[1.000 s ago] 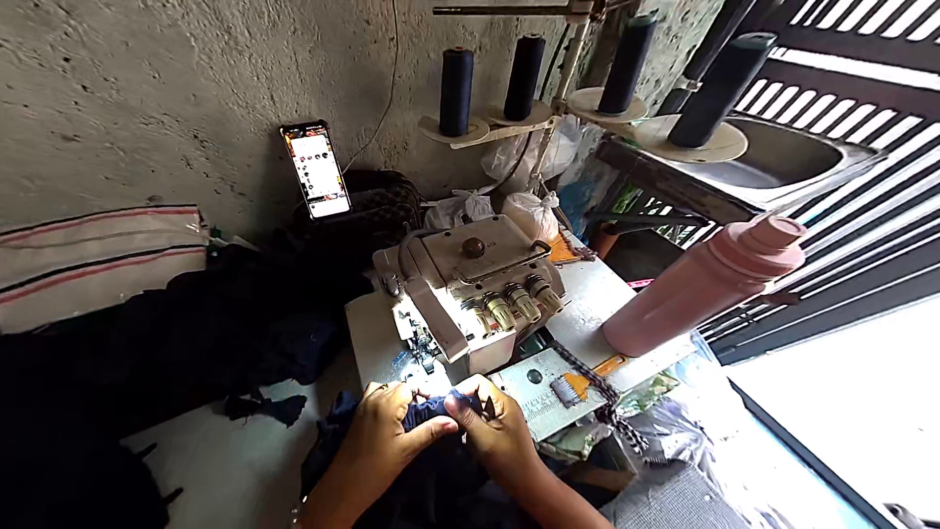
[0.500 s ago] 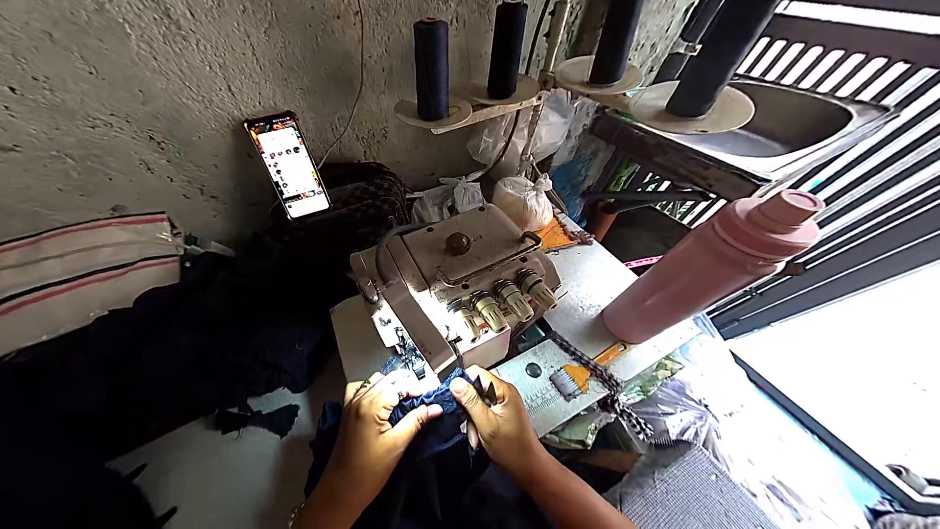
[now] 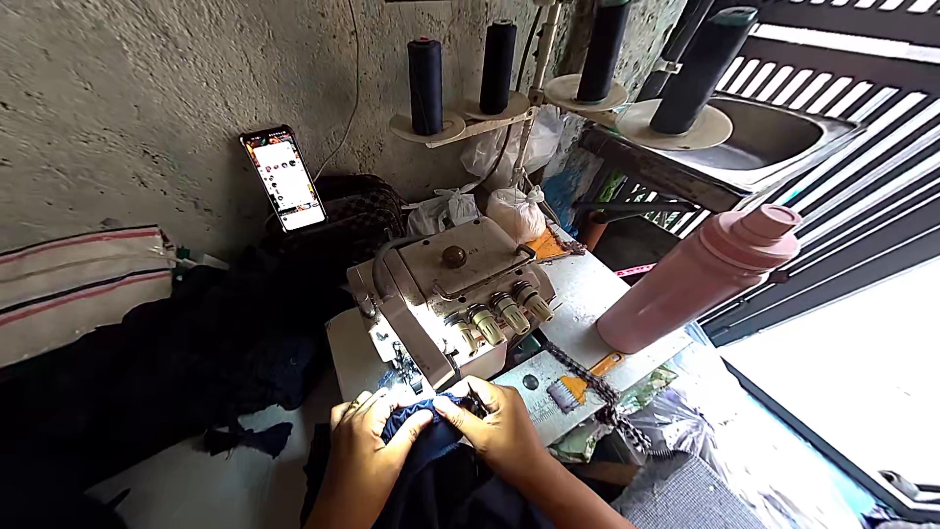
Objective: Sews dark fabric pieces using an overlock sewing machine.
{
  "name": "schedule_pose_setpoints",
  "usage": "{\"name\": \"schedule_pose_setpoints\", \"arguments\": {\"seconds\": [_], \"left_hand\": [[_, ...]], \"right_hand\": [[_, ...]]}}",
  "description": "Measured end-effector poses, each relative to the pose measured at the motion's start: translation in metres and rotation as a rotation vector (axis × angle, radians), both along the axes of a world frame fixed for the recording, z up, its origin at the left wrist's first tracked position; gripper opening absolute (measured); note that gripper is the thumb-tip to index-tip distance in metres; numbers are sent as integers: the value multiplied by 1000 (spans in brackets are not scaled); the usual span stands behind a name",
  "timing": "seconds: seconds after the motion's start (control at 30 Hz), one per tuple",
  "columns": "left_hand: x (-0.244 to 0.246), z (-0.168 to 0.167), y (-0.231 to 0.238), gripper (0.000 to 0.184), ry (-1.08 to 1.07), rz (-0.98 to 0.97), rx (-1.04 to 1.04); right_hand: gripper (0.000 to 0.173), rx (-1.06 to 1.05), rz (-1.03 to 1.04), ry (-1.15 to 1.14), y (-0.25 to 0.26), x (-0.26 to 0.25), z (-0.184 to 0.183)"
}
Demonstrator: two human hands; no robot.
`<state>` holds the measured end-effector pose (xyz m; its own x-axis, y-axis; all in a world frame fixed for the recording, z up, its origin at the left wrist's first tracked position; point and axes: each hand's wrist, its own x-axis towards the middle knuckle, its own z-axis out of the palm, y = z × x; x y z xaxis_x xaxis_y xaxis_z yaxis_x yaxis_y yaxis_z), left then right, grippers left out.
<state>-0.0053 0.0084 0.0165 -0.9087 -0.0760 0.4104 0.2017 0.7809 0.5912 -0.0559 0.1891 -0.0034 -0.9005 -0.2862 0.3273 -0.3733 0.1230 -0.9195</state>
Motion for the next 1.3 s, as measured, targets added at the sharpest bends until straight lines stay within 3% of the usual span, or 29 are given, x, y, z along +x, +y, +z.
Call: {"name": "schedule_pose_setpoints", "arguments": {"seconds": [0.23,0.33,0.53,0.7,0.83,0.93,1.03,1.3], "left_hand": [[1,-6,27,35,27,344,-271],[-5,-3,30,36,-23,395,-339],[-18,4,31,39,-73,424,-401],[-25,7,28,42,-148,405,-412],[-21,9,11,50,-134,278,-290],[-20,6,5,50,-104,234,-257],[-20,3,4,51,-92,243,-262],[-21,6,7,64,-173,259,-315]], "right_hand": [[21,47,-140,-88,-19,-8,-8],[26,191,-226,32,-21,-10,-8],[25,443,-394,363,-23,-13,-3],[25,569,-415,363,-25,-14,7],[25,535,-397,345,-22,-16,6],[27,377,-389,351,-18,-15,1],[16,259,-249,388,-13,-12,1],[24,400,-310,329,-17,-15,4]]}}
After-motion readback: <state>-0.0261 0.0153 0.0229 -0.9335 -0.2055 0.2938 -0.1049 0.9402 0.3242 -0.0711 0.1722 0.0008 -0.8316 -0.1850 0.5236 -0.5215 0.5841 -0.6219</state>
